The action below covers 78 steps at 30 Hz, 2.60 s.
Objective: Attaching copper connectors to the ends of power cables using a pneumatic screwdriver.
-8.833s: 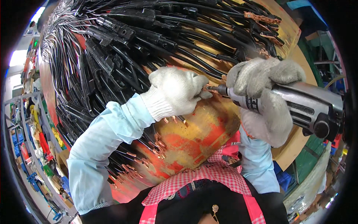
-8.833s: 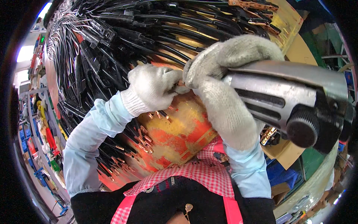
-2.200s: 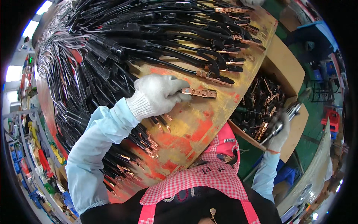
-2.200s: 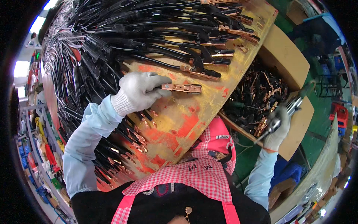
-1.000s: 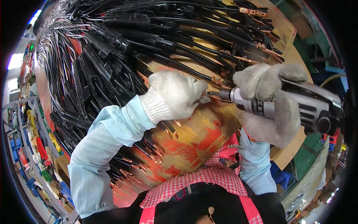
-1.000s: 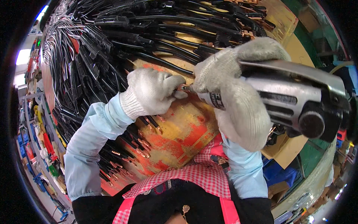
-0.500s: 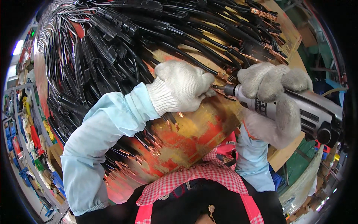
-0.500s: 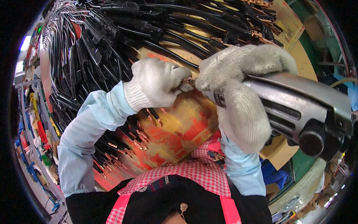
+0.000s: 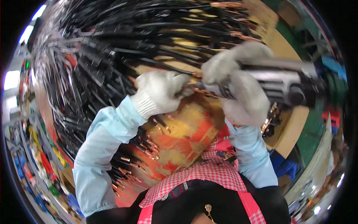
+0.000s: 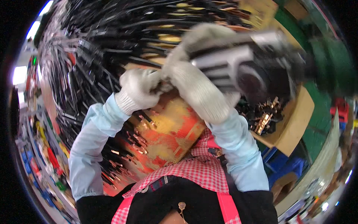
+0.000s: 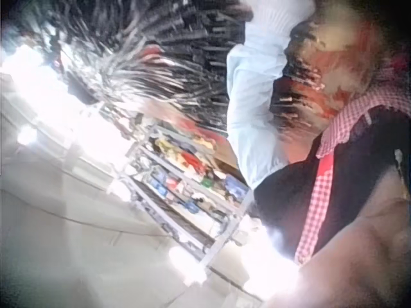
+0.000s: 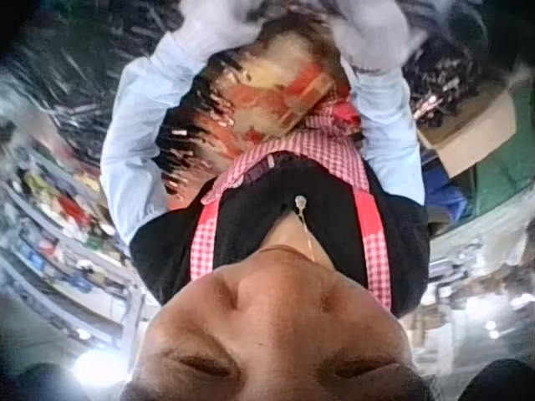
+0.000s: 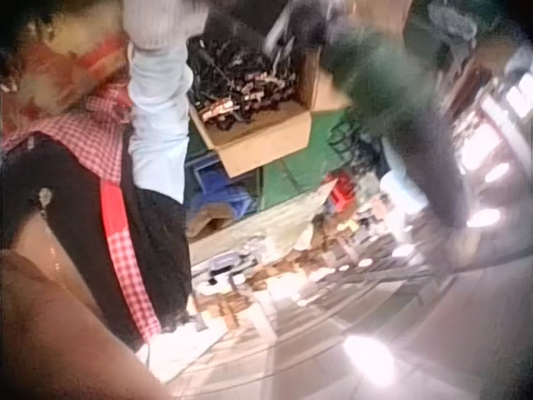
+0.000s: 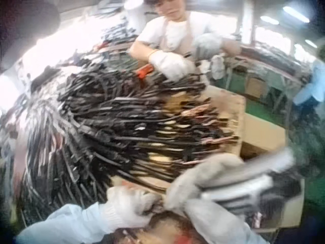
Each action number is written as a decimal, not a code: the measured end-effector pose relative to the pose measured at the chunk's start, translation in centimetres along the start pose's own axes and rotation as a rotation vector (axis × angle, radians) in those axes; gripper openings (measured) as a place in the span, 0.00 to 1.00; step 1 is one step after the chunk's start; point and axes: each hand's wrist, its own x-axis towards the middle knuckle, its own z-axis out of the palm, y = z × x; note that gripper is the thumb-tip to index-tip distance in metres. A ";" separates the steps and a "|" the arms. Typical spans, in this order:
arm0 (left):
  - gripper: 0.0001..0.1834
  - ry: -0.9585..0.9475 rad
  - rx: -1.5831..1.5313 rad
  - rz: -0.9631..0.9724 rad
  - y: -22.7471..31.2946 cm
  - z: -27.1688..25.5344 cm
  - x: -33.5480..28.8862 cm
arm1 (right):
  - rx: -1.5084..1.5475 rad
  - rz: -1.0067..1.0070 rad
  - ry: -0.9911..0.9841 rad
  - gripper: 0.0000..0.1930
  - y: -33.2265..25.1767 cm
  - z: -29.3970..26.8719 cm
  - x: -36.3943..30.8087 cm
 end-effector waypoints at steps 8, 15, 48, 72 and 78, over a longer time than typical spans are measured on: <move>0.11 0.356 -0.071 0.144 -0.5 1.0 0.2 | -0.220 0.453 0.604 0.15 -3.3 -12.7 -4.4; 0.21 0.324 -0.019 0.265 0.8 3.0 3.1 | -1.199 0.875 0.922 0.29 -3.3 -27.0 -14.3; 0.09 -0.124 0.216 0.226 -0.5 -3.6 -3.9 | -0.468 0.278 0.022 0.17 -1.1 -7.1 -5.4; 0.04 -0.426 0.805 0.294 -3.4 -8.2 -3.5 | -1.010 0.056 -0.454 0.16 2.4 -4.0 -5.6; 0.08 -0.337 0.592 0.430 -3.6 -7.1 -1.7 | -1.030 -0.013 -0.468 0.15 2.5 -3.9 -5.5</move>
